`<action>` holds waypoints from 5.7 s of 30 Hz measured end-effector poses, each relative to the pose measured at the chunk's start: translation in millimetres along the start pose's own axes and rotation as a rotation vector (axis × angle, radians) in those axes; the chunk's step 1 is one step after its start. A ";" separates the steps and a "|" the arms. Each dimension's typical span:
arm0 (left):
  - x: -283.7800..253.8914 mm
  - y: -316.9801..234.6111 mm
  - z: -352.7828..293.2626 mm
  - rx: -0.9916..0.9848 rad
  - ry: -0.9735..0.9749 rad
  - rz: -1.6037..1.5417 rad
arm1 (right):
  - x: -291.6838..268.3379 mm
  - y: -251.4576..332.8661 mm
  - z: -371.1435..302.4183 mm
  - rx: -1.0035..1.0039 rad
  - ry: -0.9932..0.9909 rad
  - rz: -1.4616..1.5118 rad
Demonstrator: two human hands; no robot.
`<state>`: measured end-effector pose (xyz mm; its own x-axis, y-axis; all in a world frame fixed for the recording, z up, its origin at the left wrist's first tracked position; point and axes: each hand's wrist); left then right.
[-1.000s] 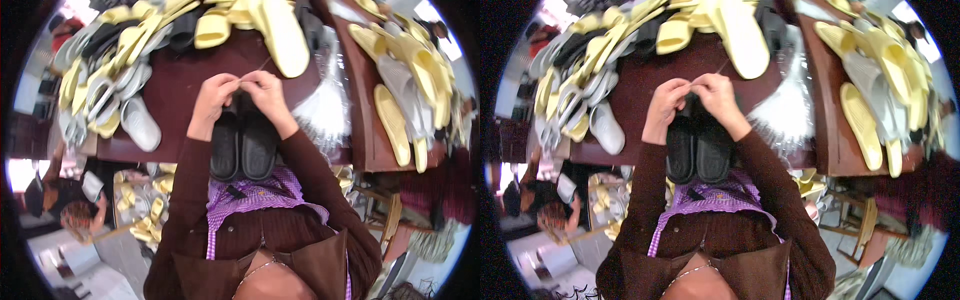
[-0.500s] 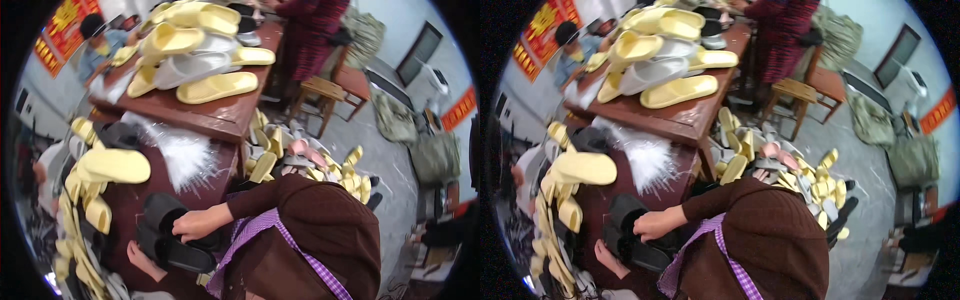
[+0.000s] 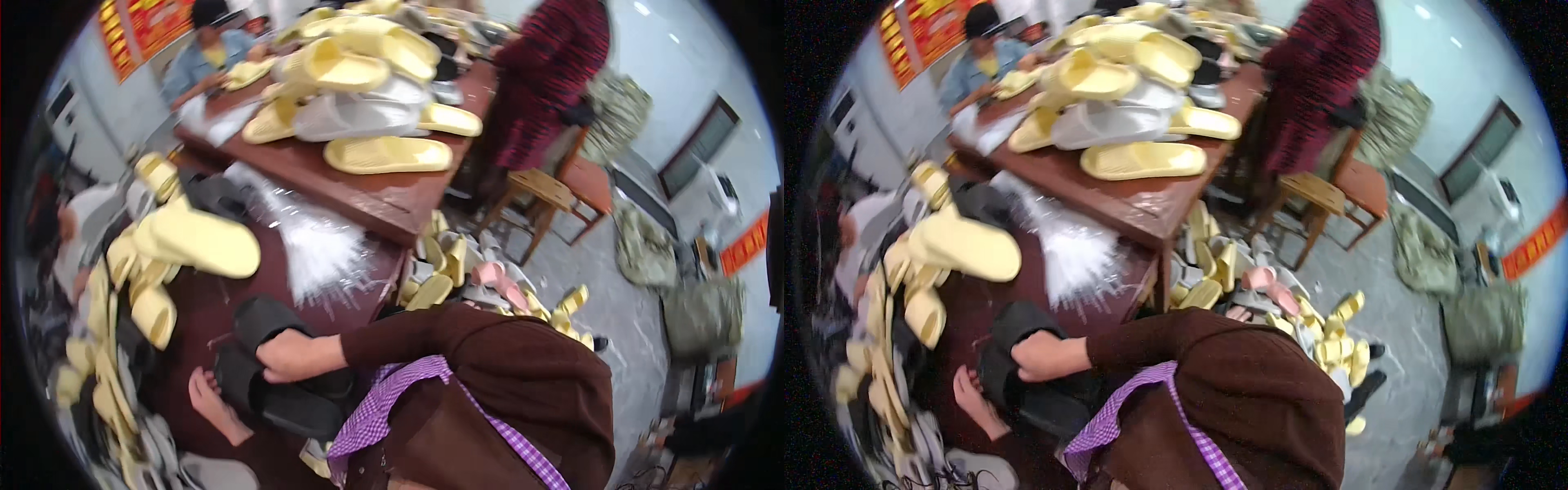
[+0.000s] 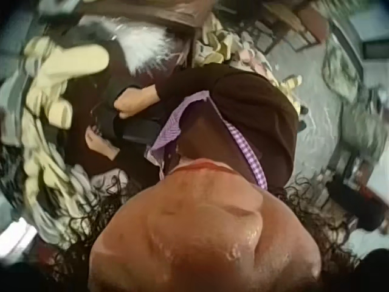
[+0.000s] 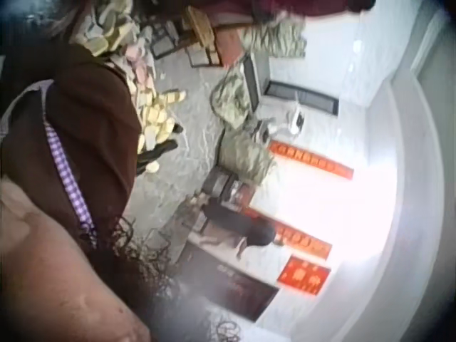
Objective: The person pairs slide sandals together, threads plastic fasteners through each pair by hand to connect them, and places the attached sandals on the table.
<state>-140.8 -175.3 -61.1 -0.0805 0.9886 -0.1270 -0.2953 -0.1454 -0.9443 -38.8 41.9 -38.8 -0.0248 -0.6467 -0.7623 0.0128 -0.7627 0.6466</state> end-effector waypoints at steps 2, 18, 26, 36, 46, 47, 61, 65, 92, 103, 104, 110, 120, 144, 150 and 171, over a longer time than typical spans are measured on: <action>-3.7 11.2 4.6 -0.033 -0.053 -0.137 | -4.5 -4.2 1.8 -0.023 -0.128 0.006; -13.1 18.1 0.9 -0.054 -0.179 -0.183 | -188.0 -31.1 19.6 -0.323 -0.419 -0.475; -12.3 17.9 1.5 -0.064 -0.167 -0.187 | -241.6 -71.2 26.9 -0.216 -0.790 -0.710; -9.8 13.7 2.0 -0.066 -0.155 -0.167 | -255.7 -174.9 50.2 -0.006 -0.997 -0.940; -14.6 15.0 1.2 -0.093 -0.129 -0.162 | -270.0 -196.9 54.8 -0.040 -0.917 -0.961; -15.5 14.6 0.9 -0.096 -0.128 -0.169 | -272.3 -199.7 55.9 -0.045 -0.912 -0.958; -23.1 21.2 0.5 -0.108 -0.147 -0.255 | -314.3 -250.2 77.3 -0.050 -0.905 -0.936; -19.4 8.1 0.0 -0.072 -0.138 -0.243 | -329.7 -268.4 82.5 -0.056 -0.929 -0.990; -38.4 -80.2 -59.8 0.393 -0.589 0.243 | -164.5 -92.1 -10.7 -0.366 -0.545 -0.234; -185.9 -91.6 -76.0 0.289 -1.102 0.218 | -34.4 -65.8 -25.3 -0.406 -0.075 0.207; -188.0 -98.1 -75.2 0.213 -1.010 -0.014 | -32.1 -67.7 -26.5 -0.413 -0.055 0.230; -210.3 -93.2 -65.4 0.064 -0.971 -0.456 | -33.1 -68.2 -27.9 -0.351 -0.070 0.288; -231.0 -118.0 -42.3 -0.177 -0.802 -0.625 | -33.5 -68.2 -30.3 -0.395 -0.088 0.242; -44.8 -118.7 -161.6 0.232 -0.730 -0.437 | -47.0 -46.1 -46.6 -0.268 0.110 0.405; 34.4 -114.2 -170.2 0.144 -0.475 -0.438 | -30.5 -6.3 -59.8 0.100 0.523 1.028; -38.5 -51.6 -133.6 -0.137 -0.702 -0.639 | -66.8 -75.9 -66.7 0.255 0.561 0.878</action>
<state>4.8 -200.7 -48.0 -0.5080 0.6244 0.5934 -0.3711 0.4630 -0.8049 28.6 142.6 -38.8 0.3549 -0.9283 0.1105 -0.4076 -0.0473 0.9119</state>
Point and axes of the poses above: each hand's wrist, its own z-axis towards the middle knuckle, its own x-axis out of the palm, y = z × x, and after that the axes turned 15 degrees about x, right-handed
